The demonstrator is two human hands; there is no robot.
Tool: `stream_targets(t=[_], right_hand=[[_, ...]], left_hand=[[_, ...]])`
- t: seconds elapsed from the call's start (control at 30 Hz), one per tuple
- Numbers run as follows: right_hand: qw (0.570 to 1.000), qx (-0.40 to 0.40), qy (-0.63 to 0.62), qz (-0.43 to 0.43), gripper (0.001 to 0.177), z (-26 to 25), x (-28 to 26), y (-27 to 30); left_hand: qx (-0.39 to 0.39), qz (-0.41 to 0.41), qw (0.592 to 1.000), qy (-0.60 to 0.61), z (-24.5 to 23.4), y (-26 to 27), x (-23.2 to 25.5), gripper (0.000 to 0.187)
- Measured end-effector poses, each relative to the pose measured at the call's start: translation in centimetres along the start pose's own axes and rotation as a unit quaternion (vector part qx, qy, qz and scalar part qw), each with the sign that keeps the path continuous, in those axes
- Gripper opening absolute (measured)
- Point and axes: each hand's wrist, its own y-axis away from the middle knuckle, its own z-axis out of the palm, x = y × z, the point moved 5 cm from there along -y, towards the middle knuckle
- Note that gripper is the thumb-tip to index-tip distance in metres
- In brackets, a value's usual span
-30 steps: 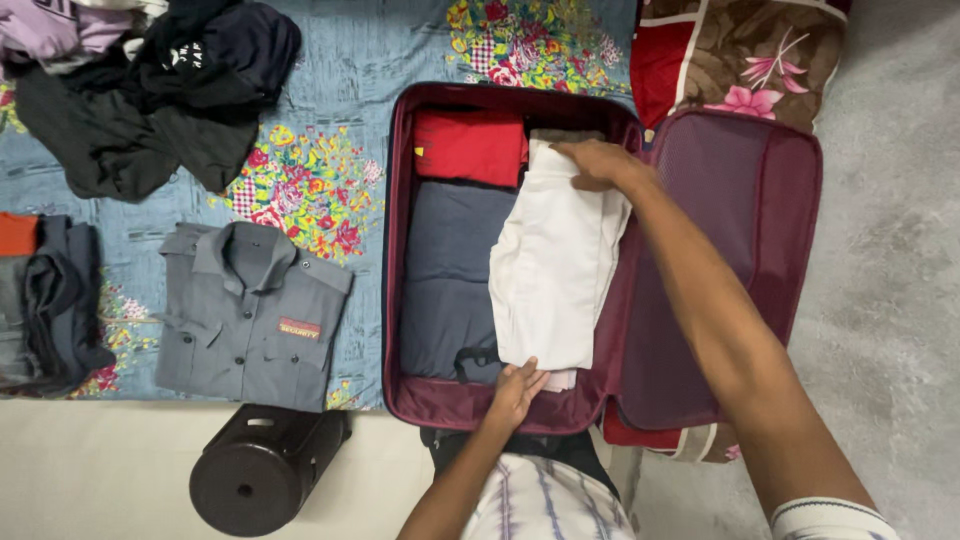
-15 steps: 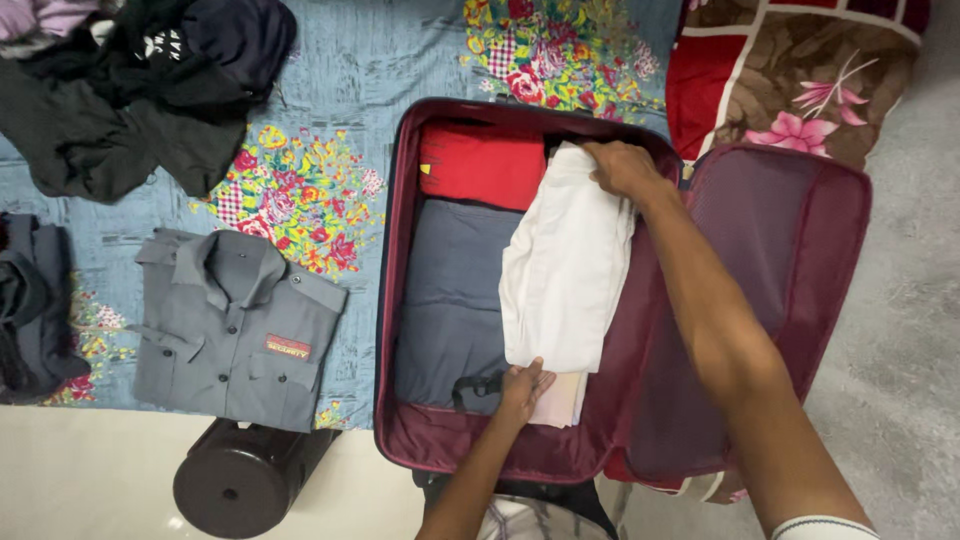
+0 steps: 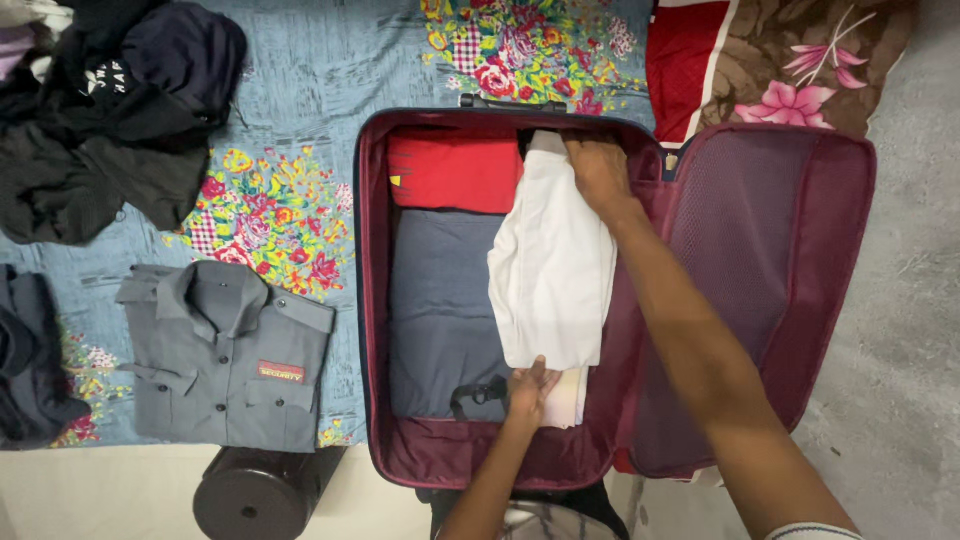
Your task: The person folds shirts and pants and places them into an open suitcase on a bed.
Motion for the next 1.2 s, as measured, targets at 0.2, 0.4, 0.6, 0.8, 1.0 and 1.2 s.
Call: stream_targets(t=[0.2, 0.4, 0.6, 0.8, 1.0, 1.2], right_hand=[[0.971, 0.205, -0.061, 0.104, 0.06, -0.5, -4.3, 7.0], [0.963, 0.16, -0.06, 0.208, 0.069, 3.0, -11.0, 20.0], [0.956, 0.097, -0.077, 0.267, 0.073, 4.5, -14.5, 29.5], [0.949, 0.053, -0.086, 0.3, 0.075, 5.7, -16.5, 33.8], [0.956, -0.015, -0.075, 0.282, 0.08, 6.7, -16.7, 36.5], [0.927, -0.025, -0.167, 0.334, 0.078, 4.7, -18.2, 37.7]], left_hand=[[-0.01, 0.04, 0.999, -0.033, -1.8, 0.7, 1.7, 0.028], [0.005, 0.088, 0.993, -0.076, -3.6, 0.9, 4.1, 0.031], [-0.013, 0.161, 0.975, -0.151, -4.0, 2.5, 7.7, 0.042], [-0.008, 0.131, 0.973, -0.188, -3.6, 2.4, 8.5, 0.042], [-0.027, 0.105, 0.961, -0.254, -3.1, 4.5, 10.5, 0.038], [-0.061, 0.087, 0.958, -0.267, -4.7, 9.6, 13.1, 0.028]])
